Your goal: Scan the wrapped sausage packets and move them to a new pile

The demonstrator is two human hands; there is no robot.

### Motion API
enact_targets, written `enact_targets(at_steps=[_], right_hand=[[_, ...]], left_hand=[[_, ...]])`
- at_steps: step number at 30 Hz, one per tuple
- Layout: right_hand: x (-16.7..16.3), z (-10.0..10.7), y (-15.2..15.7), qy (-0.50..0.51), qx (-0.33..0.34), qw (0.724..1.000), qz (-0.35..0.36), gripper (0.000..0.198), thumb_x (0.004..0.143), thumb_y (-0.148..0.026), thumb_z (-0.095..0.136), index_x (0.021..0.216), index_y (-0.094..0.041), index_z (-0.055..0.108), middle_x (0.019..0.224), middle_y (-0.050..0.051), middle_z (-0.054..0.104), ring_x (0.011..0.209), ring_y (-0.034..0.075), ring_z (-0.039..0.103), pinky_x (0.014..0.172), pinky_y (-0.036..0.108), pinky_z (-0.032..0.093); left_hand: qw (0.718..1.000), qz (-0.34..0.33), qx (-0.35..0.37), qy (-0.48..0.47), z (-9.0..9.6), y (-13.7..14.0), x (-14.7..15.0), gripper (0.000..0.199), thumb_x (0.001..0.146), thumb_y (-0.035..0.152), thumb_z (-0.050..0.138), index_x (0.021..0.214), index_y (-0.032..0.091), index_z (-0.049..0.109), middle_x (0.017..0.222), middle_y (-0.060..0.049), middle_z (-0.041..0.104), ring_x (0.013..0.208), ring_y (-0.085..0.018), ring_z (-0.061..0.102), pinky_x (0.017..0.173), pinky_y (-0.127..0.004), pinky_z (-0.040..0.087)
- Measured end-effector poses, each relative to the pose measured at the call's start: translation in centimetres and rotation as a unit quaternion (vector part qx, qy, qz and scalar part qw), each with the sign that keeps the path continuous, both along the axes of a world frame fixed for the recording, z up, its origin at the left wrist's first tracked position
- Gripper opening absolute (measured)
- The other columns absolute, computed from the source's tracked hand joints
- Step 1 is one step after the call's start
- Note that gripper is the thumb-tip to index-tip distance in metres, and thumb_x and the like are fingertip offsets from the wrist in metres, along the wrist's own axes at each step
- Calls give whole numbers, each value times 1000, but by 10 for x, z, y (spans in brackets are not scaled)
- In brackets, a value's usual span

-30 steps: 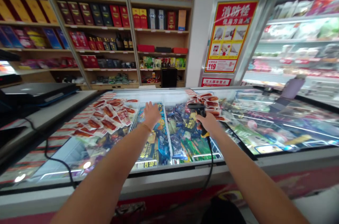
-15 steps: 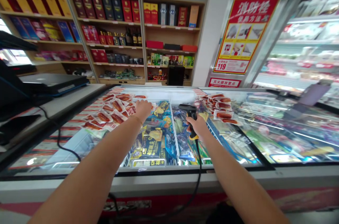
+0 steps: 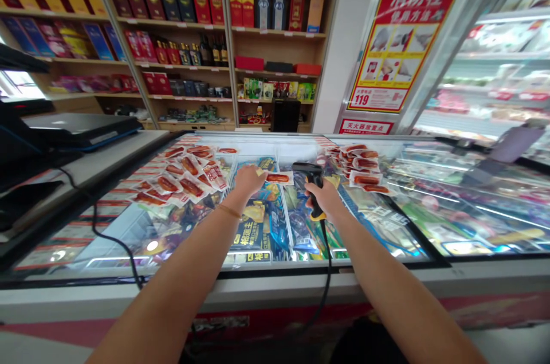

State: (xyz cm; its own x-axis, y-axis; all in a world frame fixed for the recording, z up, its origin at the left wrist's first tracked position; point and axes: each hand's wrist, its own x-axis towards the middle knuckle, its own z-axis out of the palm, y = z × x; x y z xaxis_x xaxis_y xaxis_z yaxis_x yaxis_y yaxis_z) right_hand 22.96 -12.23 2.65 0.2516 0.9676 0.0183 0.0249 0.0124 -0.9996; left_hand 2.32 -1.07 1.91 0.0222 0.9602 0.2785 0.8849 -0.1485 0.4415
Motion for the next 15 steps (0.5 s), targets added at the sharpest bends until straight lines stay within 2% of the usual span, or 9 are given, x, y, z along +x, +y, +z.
enact_targets(at_steps=[4,8,10,13,15], right_hand=[[-3,0,-3,-9,6,1000,2,23,72,-26,67,89,-19,54,57,-5,56,36,11,54,34,21,37],[-3,1,-5,-28,6,1000,3,24,72,-28,68,88,-19,53,58,-5,57,36,11,54,35,22,39],[-2,1,-6,-35,6,999,-1,24,71,-29,68,88,-19,52,58,-5,58,36,11,54,36,22,39],[-2,2,-7,-41,5,999,-1,25,70,-30,68,87,-19,52,58,-5,58,37,11,54,36,22,40],[-2,3,-8,-44,5,999,2,26,70,-30,67,88,-19,52,58,-5,58,37,11,55,36,22,40]], left_hand=[[999,-28,-32,25,-4,-10,-1,41,85,42,55,117,21,69,131,-15,62,126,-37,51,103,-50,40],[998,-58,-23,20,-5,-12,3,28,82,33,60,105,20,71,126,-12,65,125,-36,52,104,-50,40],[997,-76,-9,-9,-5,-11,3,21,82,28,60,99,19,70,117,-11,69,118,-31,58,101,-45,44],[992,-96,-13,-80,-5,-9,0,10,80,22,61,87,19,67,99,-7,73,99,-24,67,89,-34,50],[988,-94,-12,-126,-5,-8,-3,10,76,20,63,86,19,64,89,-5,72,88,-22,68,81,-32,52]])
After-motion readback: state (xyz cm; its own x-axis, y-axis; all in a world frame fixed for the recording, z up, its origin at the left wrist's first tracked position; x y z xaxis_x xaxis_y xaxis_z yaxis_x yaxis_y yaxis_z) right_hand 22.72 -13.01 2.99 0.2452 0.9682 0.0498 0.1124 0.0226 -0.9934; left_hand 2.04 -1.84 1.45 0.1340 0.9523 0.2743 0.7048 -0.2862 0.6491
